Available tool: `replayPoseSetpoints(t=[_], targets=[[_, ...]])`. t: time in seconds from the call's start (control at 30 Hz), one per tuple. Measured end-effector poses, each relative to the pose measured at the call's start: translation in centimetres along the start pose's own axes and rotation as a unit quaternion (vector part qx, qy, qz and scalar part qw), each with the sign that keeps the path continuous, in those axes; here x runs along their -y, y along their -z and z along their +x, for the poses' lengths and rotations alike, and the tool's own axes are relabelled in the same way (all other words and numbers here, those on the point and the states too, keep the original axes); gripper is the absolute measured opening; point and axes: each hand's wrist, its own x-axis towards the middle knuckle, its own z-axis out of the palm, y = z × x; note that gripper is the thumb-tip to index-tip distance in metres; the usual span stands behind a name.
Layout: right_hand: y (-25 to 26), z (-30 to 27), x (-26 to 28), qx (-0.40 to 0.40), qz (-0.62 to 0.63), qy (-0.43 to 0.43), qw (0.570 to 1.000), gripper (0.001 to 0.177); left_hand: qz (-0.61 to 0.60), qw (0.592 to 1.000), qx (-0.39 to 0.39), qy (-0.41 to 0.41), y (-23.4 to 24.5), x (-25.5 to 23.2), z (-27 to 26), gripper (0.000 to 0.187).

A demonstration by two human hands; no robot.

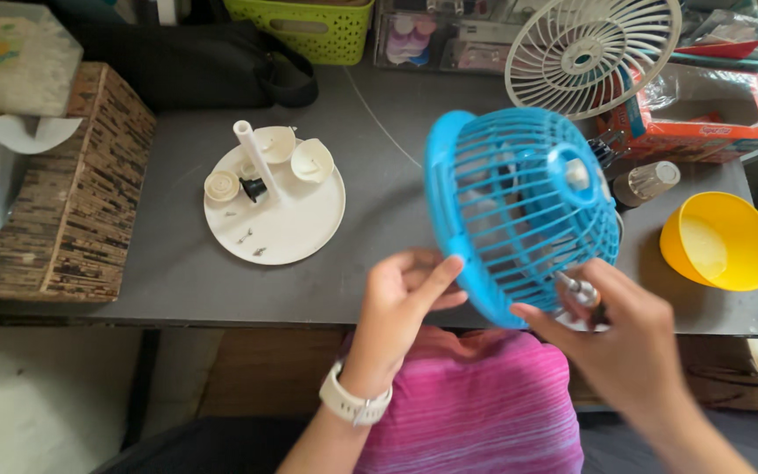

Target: The person assembles a small blue portable fan on a cluttered desk. They use a screwdriver to attach the front grille to the fan body, then secure the rear grille, and finally attach the fan blades to the motor hub.

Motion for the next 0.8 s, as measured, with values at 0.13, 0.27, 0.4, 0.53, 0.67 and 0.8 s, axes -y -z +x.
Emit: replayPoseSetpoints(t=[0.13,0.27,0.4,0.53,0.67,0.8], targets=[[-3.1,-2.2,0.3,-0.129,0.023,0.113,0.985,0.042,0.038,0.998,0.056,0.002,-1.4,-1.5,1.4,0.028],[-3.5,-2.5,-0.3,-0.204,-0.002,0.163,0.965,0.035,0.044,0.986,0.162,-0.005,-0.7,-2.2,3.2,0.027],[-3.1,-2.1,-0.3,-0.192,0.026,0.149,0.970,0.038,0.519,0.813,0.059,-0.256,4.5,-2.1,3.7,0.014],[-3.4,-2.0,0.0,-0.178,0.050,0.152,0.971,0.038,0.762,0.556,0.049,-0.329,7.3,1.5,4.3,0.007],[-3.5,-2.4,0.4,-0.176,0.044,0.149,0.972,0.030,0.782,0.507,0.078,-0.354,7.9,3.4,4.0,0.002],[-3.7,-2.5,-0.1,-0.176,0.038,0.140,0.974,0.030,0.774,0.502,0.068,-0.379,8.5,1.8,3.0,0.004]])
